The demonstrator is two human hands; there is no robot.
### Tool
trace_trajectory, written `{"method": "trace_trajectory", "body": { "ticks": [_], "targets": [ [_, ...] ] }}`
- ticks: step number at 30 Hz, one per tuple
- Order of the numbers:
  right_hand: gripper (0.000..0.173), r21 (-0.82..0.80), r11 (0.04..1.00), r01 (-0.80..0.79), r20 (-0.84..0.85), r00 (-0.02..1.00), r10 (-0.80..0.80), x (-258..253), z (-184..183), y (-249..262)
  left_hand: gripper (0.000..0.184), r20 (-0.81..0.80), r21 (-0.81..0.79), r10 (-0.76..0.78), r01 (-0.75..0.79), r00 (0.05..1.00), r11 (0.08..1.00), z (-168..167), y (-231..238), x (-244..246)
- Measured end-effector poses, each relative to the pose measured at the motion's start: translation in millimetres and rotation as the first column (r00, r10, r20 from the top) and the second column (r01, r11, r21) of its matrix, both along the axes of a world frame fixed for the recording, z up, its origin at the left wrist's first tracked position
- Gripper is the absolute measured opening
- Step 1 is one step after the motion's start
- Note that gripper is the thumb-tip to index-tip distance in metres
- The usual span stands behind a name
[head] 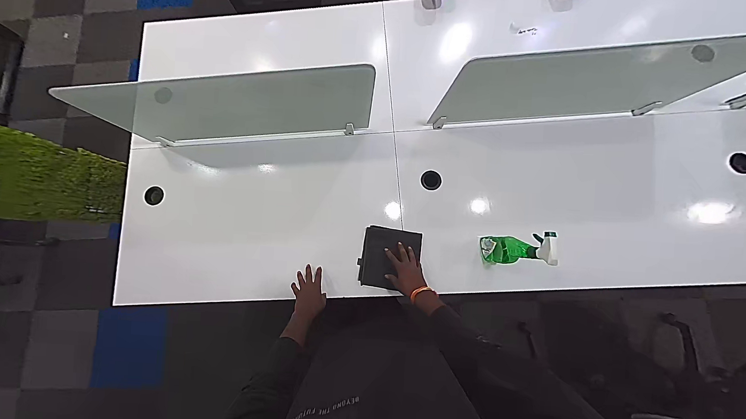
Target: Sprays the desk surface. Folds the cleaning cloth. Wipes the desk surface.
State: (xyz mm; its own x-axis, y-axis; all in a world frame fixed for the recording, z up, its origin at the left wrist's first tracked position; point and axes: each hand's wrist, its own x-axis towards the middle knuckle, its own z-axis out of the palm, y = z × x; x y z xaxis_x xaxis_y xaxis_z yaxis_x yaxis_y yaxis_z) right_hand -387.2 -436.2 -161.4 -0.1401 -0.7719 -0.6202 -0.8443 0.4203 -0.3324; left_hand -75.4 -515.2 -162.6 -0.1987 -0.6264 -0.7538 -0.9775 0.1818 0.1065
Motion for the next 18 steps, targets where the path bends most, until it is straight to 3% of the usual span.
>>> {"method": "trace_trajectory", "body": {
  "ticks": [3,6,18],
  "targets": [
    [0.091,0.148,0.989,0.016,-0.104,0.995,-0.001,32,-12,-4,0.092,-0.004,-0.005,-0.015,0.015,1.000,1.000,-2,-6,-3],
    [0.094,0.149,0.987,0.061,-0.141,0.989,-0.040,42,-19,-14,0.095,0.004,-0.017,-0.027,0.028,1.000,0.999,-1,-16,-5],
    [0.102,0.112,0.992,0.061,-0.116,0.992,-0.048,-4,-24,-108,0.120,0.000,-0.098,-0.087,0.087,0.996,0.991,-16,-71,-13]
  ]
}}
